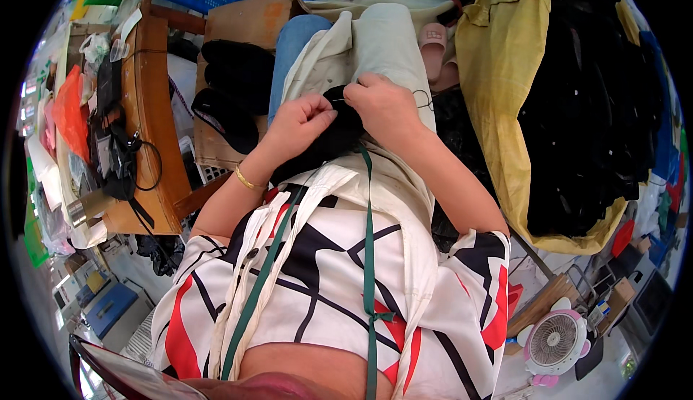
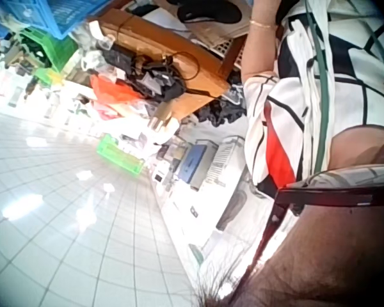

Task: The person sits on the floor and sews a black slipper using a needle and thread. They repeatedly pull the thread through the slipper's sole and upper, adjusting the slipper's position on their lap as they work.

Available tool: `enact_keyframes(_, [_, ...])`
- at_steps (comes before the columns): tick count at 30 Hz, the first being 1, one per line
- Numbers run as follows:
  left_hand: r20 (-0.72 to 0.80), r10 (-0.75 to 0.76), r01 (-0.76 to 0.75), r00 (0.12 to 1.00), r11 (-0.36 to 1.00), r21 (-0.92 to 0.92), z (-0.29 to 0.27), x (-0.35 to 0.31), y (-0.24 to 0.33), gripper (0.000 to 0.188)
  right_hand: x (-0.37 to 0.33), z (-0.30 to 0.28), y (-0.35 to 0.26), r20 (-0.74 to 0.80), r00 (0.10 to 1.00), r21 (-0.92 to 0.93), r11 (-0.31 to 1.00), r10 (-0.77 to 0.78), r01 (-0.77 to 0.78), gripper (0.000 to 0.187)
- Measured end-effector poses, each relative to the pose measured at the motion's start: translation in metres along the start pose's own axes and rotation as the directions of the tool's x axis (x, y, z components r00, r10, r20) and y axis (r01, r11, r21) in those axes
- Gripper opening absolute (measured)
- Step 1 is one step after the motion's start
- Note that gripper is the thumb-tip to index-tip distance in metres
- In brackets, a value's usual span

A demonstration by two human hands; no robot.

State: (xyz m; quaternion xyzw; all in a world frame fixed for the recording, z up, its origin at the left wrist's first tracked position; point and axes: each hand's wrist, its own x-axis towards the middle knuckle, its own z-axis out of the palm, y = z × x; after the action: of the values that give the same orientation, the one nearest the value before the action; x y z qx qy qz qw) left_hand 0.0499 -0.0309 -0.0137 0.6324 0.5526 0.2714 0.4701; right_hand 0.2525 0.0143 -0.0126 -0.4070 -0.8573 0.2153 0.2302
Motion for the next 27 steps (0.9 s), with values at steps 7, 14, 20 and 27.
enact_keyframes(7, [0.084,-0.313,0.322,0.946,0.875,-0.361,-0.008,0.011,-0.012,0.012,0.006,0.011,0.006,0.013,0.998,0.074,0.996,-0.06,0.059,0.007])
enact_keyframes(14, [-0.01,-0.168,0.155,0.986,0.931,-0.33,0.015,0.006,-0.028,0.012,0.004,0.028,0.003,-0.1,0.995,0.41,0.91,-0.018,0.058,0.006])
enact_keyframes(20, [-0.2,0.093,-0.067,0.975,0.989,0.133,0.013,-0.001,-0.005,0.012,-0.006,-0.045,0.064,0.136,0.82,0.982,0.035,0.556,-0.187,0.012])
enact_keyframes(27, [-0.168,0.226,-0.192,0.96,0.962,0.197,0.014,0.005,-0.005,0.01,-0.088,-0.216,0.219,-0.304,0.202,0.868,0.183,0.931,0.461,0.021])
